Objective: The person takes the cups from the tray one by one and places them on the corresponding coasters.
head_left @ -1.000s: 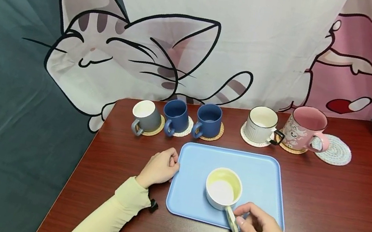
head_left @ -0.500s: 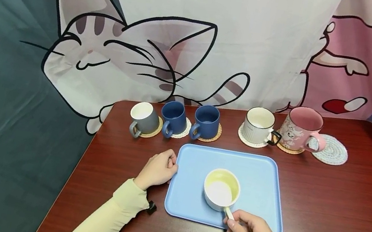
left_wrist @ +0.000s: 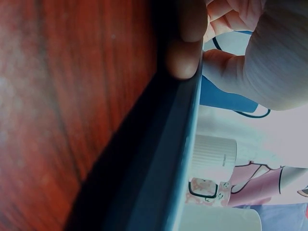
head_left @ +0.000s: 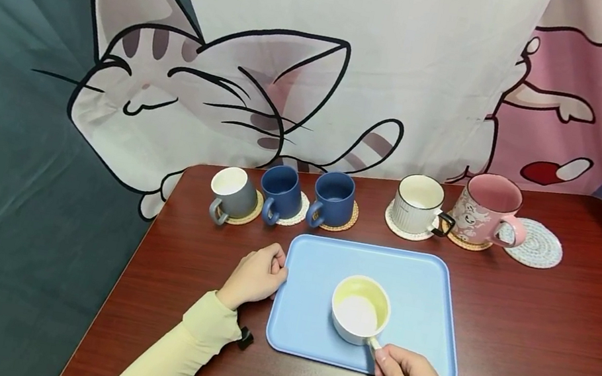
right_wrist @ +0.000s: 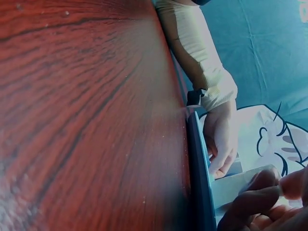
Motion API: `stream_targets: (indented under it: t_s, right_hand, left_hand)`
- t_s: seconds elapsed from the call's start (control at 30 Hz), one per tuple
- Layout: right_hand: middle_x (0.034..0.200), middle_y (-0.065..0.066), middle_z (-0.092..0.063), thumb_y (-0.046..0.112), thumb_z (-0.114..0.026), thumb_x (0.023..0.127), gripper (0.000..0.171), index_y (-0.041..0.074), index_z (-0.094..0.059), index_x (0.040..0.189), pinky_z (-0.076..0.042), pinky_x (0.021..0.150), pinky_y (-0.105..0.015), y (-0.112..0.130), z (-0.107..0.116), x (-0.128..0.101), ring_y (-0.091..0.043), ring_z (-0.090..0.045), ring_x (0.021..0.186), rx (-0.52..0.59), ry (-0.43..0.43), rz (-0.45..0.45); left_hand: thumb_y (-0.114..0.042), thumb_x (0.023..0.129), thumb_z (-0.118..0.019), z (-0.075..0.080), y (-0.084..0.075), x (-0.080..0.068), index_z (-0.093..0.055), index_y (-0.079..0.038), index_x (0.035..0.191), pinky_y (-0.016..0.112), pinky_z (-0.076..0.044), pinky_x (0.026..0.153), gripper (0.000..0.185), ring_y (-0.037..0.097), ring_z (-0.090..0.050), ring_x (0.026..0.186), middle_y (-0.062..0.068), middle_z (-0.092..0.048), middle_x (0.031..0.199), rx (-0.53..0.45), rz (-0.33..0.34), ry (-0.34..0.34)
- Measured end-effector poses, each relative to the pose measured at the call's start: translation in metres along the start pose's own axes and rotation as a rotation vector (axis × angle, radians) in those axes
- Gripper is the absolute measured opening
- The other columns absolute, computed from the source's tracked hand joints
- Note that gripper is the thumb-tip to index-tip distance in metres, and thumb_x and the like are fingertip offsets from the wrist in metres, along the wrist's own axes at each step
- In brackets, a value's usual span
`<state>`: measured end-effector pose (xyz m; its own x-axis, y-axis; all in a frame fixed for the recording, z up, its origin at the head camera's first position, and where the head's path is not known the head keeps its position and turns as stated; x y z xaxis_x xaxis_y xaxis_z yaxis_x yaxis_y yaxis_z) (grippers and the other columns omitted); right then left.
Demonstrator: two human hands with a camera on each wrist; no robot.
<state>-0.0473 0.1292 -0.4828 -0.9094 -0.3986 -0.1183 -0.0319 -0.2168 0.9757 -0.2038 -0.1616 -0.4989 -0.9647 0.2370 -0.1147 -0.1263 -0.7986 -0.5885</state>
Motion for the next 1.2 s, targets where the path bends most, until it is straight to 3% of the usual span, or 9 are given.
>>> stream_targets:
  t_s: [0.3,0.67,0.97,1.2]
  right_hand:
    - [0.056,0.011,-0.038,0.027,-0.047,0.111,0.039,0.004,-0.056,0.081,-0.029,0.037,-0.021,0.001,0.005,-0.002,0.003,-0.034,0.043,-0.03,-0.069,-0.078]
    - [0.062,0.007,-0.042,0.028,-0.045,0.112,0.043,-0.004,-0.053,0.085,-0.029,0.039,-0.018,-0.002,0.015,-0.002,0.001,-0.034,0.046,0.089,-0.078,-0.132]
    - [0.062,0.006,-0.046,0.025,-0.047,0.111,0.036,0.003,-0.055,0.083,-0.036,0.038,-0.025,0.002,0.032,-0.009,0.0,-0.04,0.047,-0.007,-0.17,-0.102]
    - [0.06,0.009,-0.043,0.021,-0.047,0.111,0.033,0.006,-0.057,0.083,-0.036,0.038,-0.027,0.006,0.059,-0.016,-0.001,-0.038,0.047,-0.111,-0.259,-0.05]
  left_hand:
    - [-0.023,0.096,-0.062,0.0,0.0,0.0,-0.056,-0.019,0.09,0.03,-0.047,0.06,0.009,0.009,-0.063,0.049,-0.004,-0.058,0.061,-0.004,0.003,0.001]
    - [-0.022,0.096,-0.062,0.001,-0.002,-0.001,-0.056,-0.018,0.09,0.03,-0.046,0.059,0.009,0.01,-0.062,0.048,-0.004,-0.057,0.061,-0.003,0.002,0.001]
    - [-0.019,0.095,-0.062,0.003,-0.005,-0.002,-0.056,-0.017,0.089,0.029,-0.045,0.058,0.009,0.009,-0.06,0.048,-0.005,-0.056,0.061,0.004,-0.018,-0.007]
    - [-0.019,0.095,-0.061,0.003,-0.005,-0.003,-0.055,-0.017,0.088,0.029,-0.045,0.058,0.009,0.009,-0.06,0.048,-0.005,-0.055,0.061,0.0,-0.021,-0.006]
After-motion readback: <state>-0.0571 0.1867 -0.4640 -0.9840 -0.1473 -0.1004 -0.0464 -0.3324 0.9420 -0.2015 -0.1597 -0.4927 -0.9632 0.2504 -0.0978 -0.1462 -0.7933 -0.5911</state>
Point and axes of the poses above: each hand's wrist, its own x-axis towards the middle knuckle, its own z-axis out of the back of the hand, y = z × x, the point moved 5 cm from there along x, towards the middle knuckle
